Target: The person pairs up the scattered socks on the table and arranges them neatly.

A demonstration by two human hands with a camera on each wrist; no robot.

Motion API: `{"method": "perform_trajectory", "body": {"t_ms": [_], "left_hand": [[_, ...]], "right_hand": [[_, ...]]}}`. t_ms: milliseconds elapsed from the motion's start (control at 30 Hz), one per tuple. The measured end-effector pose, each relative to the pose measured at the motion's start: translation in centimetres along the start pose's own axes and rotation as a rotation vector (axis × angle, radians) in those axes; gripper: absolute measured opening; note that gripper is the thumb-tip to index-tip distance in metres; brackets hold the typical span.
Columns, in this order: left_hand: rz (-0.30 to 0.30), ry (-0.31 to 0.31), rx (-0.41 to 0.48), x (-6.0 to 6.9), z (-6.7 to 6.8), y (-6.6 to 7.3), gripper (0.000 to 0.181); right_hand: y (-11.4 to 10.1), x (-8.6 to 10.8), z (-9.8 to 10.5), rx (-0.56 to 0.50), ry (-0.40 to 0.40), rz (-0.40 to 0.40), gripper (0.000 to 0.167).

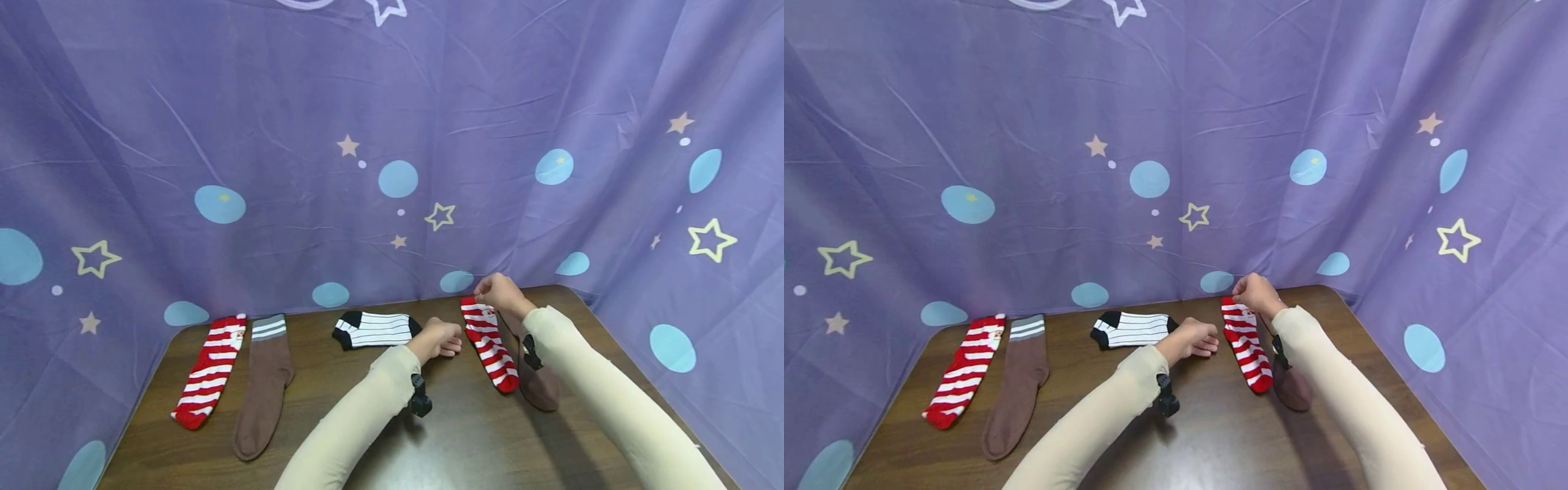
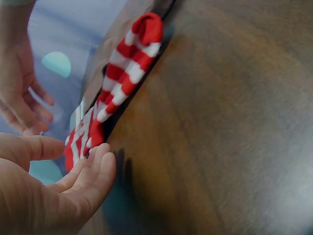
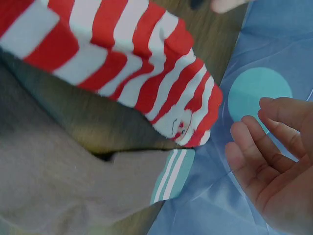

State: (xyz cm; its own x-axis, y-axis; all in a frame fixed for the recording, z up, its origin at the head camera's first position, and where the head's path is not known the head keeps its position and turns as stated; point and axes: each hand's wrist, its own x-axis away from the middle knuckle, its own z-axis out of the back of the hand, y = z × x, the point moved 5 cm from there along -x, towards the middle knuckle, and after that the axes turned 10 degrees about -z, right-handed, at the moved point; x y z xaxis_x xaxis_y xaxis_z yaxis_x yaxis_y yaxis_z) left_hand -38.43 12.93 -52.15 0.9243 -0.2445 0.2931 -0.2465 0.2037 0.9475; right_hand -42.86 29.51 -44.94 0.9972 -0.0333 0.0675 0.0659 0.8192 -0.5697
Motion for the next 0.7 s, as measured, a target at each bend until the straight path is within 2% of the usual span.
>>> {"method": "perform_trajectory", "body": {"t_ms": [233, 467, 700], "left_hand": [[0.006, -0.007, -0.022, 0.8, -1.3, -0.4, 0.021], [0.016, 0.001, -0.072, 1.5, -2.3, -0.4, 0.006], [0.04, 0.016, -0.078, 1.9, -3.5, -0.6, 0.015]], "right_hand": [[0.2, -0.9, -0.3, 0.121, -0.015, 0.033, 0.008], [0.3, -1.3, -0.9, 0.312, -0.011, 0.089, 0.008], [0.2, -1.8, -1.8, 0.39, -0.019, 0.141, 0.01]]}}
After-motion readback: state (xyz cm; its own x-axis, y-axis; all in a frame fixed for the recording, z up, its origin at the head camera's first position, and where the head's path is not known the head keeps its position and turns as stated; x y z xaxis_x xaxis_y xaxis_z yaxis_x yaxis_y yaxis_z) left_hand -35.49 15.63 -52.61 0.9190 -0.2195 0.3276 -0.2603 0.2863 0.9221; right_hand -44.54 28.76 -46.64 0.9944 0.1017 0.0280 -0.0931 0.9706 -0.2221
